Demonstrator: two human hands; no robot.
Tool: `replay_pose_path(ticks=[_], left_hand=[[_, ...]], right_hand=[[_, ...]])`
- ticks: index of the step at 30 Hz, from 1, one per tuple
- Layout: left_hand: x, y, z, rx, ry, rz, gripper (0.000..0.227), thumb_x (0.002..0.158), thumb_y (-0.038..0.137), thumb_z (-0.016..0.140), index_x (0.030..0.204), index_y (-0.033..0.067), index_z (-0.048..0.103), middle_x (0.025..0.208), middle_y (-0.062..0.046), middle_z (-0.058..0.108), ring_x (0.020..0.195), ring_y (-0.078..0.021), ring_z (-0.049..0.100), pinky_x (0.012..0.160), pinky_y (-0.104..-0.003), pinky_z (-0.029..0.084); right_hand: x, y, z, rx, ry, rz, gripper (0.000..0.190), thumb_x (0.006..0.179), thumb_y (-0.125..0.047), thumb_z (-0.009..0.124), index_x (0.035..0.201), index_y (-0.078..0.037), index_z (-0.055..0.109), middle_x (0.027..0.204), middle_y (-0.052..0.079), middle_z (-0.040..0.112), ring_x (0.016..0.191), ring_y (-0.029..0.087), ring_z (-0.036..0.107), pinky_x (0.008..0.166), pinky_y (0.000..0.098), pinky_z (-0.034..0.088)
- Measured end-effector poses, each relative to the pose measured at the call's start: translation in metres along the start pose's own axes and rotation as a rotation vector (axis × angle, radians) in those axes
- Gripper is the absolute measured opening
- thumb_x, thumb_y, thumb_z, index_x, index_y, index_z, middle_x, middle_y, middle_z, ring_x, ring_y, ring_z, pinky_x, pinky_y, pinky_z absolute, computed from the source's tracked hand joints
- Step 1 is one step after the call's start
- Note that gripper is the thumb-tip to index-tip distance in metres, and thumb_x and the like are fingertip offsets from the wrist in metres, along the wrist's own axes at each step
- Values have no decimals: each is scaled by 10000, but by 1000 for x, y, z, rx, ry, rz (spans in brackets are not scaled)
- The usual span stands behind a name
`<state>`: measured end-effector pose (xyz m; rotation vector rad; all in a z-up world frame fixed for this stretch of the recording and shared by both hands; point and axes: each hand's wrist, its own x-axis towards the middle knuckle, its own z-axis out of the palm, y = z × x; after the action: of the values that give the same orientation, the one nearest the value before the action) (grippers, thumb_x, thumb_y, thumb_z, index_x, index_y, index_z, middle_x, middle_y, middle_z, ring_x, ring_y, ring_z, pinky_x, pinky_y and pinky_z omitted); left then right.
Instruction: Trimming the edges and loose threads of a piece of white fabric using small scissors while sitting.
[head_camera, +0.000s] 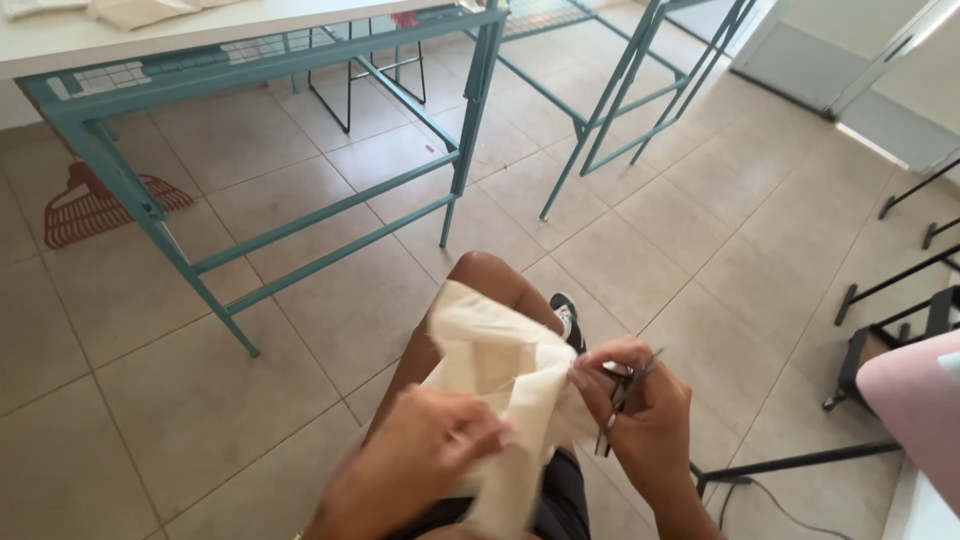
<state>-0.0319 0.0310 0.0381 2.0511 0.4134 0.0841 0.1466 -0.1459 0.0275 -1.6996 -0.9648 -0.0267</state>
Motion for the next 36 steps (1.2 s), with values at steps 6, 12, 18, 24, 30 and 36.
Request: replay_pose_path(ticks=[6,12,18,24,30,36], left_hand=[[15,-20,10,-75,6,88,467,823,433,960,1065,229,616,1054,30,841,898,-123,792,839,-288,660],[21,-33,15,-146,81,323,399,841,522,881,1039,199,754,1119,28,709,899,-137,679,846,-285,596],[40,-47,15,-534,-98,31,648,836,437,867,1369,107,701,1133,58,682,1068,-91,632,973,-252,528],[44,-56,9,-684,-214,-9,301,892,335,868,983,50,824,967,20,796,888,-100,752,736,-262,636],[47,-55,13,-496,226,-2,409,925,337,806,1207,42,831,1231,-59,864,1102,-178,824,865,-296,641],[49,-64,30,-363,362,140,237,1017,147,721,1214,51,810,1189,-88,857,1062,-204,850,883,-296,647]], right_hand=[[13,-1,-2,162,8,242,135,991,-192,761,1049,-111,669,932,35,730,723,89,595,617,223,465],[18,7,2,170,-45,189,144,1024,-156,698,1142,-131,619,770,-32,573,619,61,480,571,222,400],[24,15,5,298,-176,250,169,1047,-185,677,1175,-125,585,756,-30,543,619,64,452,540,221,368],[40,40,15,183,-251,293,122,1026,-197,730,1100,-155,642,750,-49,564,624,45,497,573,194,404],[4,102,41,-751,178,-466,483,995,-353,865,1201,70,754,1063,141,830,824,207,783,728,330,646],[32,52,74,-110,-268,-392,280,898,-197,900,1102,-71,754,1137,68,841,1080,152,832,989,346,645]])
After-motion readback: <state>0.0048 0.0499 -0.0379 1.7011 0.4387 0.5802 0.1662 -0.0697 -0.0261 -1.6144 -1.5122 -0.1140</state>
